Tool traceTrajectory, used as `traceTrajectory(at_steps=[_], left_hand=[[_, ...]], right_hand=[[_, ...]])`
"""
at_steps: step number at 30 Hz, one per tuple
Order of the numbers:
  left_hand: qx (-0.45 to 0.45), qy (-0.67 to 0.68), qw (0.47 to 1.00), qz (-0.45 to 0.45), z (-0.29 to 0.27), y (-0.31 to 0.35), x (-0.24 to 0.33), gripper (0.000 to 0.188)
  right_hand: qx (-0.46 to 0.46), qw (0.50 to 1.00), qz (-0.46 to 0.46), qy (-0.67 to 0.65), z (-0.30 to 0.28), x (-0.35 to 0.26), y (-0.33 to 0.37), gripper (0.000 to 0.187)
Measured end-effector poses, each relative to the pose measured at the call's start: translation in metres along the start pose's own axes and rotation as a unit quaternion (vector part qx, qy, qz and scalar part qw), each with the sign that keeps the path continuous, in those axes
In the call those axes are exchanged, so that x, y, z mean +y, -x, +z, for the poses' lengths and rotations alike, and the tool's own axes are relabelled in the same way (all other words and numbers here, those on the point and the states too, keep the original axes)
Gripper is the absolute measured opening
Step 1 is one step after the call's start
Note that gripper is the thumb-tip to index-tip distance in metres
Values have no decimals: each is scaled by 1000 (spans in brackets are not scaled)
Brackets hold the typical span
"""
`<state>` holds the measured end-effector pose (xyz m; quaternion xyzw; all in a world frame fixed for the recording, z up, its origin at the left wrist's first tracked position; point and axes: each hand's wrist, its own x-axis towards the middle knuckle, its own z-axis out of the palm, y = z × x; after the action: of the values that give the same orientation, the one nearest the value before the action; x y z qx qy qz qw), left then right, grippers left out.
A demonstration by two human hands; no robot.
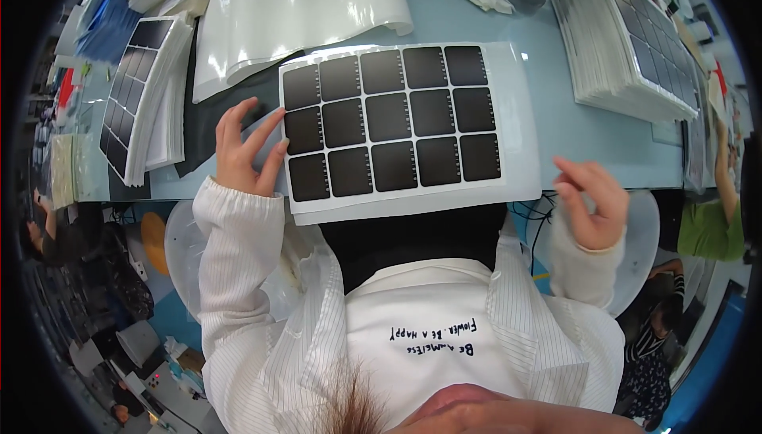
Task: Applying and smoothing protective film onto small solar panels using a handheld tool.
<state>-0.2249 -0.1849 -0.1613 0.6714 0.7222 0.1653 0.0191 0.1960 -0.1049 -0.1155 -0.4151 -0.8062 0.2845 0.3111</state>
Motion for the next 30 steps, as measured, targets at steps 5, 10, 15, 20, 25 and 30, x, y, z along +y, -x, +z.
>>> traceTrajectory(at_steps=[5,10,15,20,25,30], left_hand=[[-5,31,999,5,-2,-1,-5,40],[0,67,998,20,-14,-2,-17,38],[22,78,992,101,-40,-22,-12,35],[-28,86,965,247,-61,-53,30,33],[-100,126,936,314,-44,-97,77,29],[-193,95,923,318,-9,-155,113,25]], right_hand=[[-33,989,-85,114,-39,-8,-37,27],[-65,976,-175,114,-20,25,-134,24],[-36,957,-162,240,72,82,-228,23],[6,932,-66,357,113,102,-249,23],[-103,945,64,305,96,93,-257,25],[15,963,72,260,81,90,-236,21]])
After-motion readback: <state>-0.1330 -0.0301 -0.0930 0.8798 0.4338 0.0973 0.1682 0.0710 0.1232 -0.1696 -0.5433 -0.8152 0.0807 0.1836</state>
